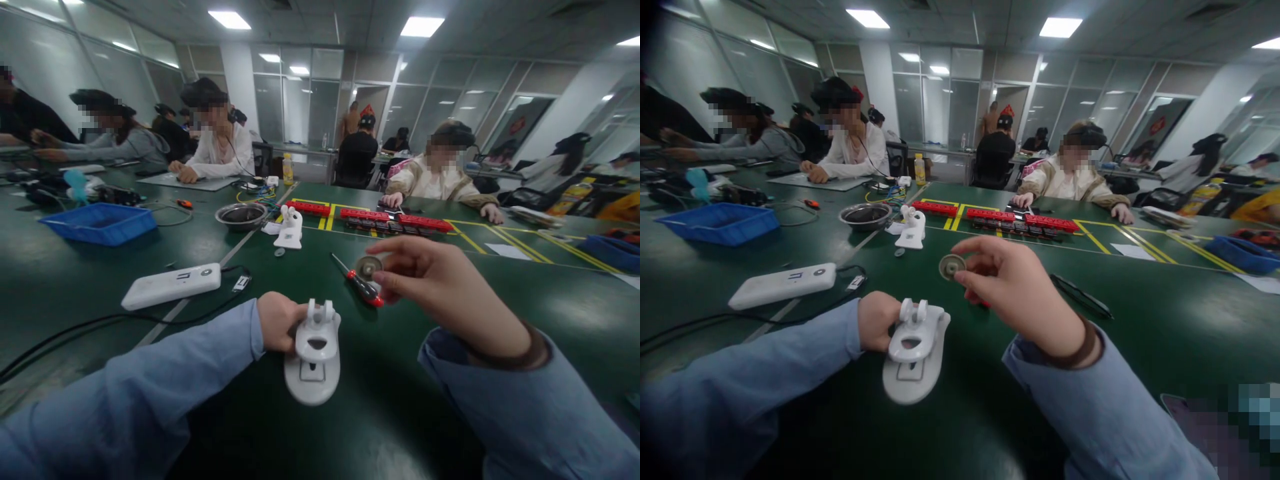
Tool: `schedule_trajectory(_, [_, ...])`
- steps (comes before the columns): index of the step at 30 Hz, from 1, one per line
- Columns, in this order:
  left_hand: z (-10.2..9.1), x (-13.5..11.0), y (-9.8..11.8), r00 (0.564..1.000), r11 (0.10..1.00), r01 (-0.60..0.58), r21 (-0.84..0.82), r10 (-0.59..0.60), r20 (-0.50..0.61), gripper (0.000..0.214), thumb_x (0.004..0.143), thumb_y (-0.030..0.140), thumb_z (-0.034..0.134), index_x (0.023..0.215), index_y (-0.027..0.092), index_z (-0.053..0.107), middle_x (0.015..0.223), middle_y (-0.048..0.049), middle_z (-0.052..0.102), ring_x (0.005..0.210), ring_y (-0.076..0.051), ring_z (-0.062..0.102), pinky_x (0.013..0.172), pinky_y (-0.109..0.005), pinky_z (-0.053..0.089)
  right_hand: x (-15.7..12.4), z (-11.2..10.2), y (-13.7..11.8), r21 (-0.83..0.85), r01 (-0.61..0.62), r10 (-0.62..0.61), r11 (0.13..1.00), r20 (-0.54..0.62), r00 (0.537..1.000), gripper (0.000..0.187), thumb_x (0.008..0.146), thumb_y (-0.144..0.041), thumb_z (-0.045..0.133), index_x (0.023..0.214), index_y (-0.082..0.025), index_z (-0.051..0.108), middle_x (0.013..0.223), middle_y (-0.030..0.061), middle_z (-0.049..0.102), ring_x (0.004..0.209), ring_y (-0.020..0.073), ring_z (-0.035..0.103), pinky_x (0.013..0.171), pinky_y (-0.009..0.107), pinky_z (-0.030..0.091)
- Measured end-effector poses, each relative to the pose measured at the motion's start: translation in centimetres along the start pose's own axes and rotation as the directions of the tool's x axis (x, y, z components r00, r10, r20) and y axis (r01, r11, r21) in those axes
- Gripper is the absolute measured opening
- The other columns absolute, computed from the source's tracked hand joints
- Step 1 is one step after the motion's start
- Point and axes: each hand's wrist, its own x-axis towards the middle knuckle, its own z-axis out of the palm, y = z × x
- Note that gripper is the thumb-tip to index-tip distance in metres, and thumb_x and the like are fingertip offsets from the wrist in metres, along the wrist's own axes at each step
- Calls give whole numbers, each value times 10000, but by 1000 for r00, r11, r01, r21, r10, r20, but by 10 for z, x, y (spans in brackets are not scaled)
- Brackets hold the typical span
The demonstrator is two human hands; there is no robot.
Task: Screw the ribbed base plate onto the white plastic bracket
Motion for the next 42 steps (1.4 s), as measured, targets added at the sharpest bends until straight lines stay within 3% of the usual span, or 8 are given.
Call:
schedule_trajectory(5, [-8,5,9,951,874,288,-391,-309,10,476,841,420,247,776,150,633,665,-47,614,604,-148,560,588,-241,401,9,13,9,-204,-170,226,964,292,929,92,749,-214,565,769,-134,606,586,-5,586,464,90,533,431,184,450])
schedule_trajectory(8, [-7,4,14,901,705,366,-607,-433,41,474,832,435,266,688,146,613,620,-41,593,578,-144,535,559,-236,378,14,29,20,-382,-37,141,923,247,959,88,765,-173,555,748,-149,639,582,-18,589,456,81,517,433,181,403])
schedule_trajectory(11, [-4,3,14,899,670,291,-683,-436,-45,369,803,411,355,760,164,626,702,-37,620,649,-155,543,599,-235,367,17,44,32,-504,143,-38,852,213,976,66,736,-138,600,699,-161,650,605,-20,604,530,88,536,503,188,387])
schedule_trajectory(18, [-18,1,6,941,869,331,-368,-333,60,326,712,448,446,609,171,585,487,18,464,449,-110,408,470,-224,248,17,60,41,-606,322,-230,727,226,946,45,742,-113,597,732,-143,629,686,20,606,632,114,537,579,209,375])
schedule_trajectory(23, [-25,1,13,920,894,390,-221,-386,63,338,753,390,385,590,166,577,530,-11,495,494,-124,449,493,-238,252,12,67,40,-733,243,-195,636,152,969,88,745,-180,600,810,-149,549,685,14,577,571,125,515,494,213,321])
schedule_trajectory(29, [-26,0,21,897,871,431,-235,-441,8,325,751,396,414,572,171,565,539,-20,515,487,-131,456,491,-244,244,10,71,41,-704,87,-91,705,32,995,429,709,-155,592,1089,-162,395,792,27,591,563,136,542,474,210,332])
schedule_trajectory(38, [-33,0,24,886,870,461,-174,-460,47,338,750,380,404,540,162,555,495,-7,476,463,-117,423,474,-240,230,16,70,40,-690,77,-63,720,45,997,88,691,-188,559,732,-161,486,638,-3,552,567,130,503,485,213,293])
schedule_trajectory(42, [-15,3,11,897,712,420,-562,-418,140,293,684,308,534,442,145,549,422,13,463,419,-92,389,432,-219,224,22,66,50,-524,58,28,850,155,987,99,656,-205,587,667,-150,505,600,-17,541,531,99,476,453,188,295])
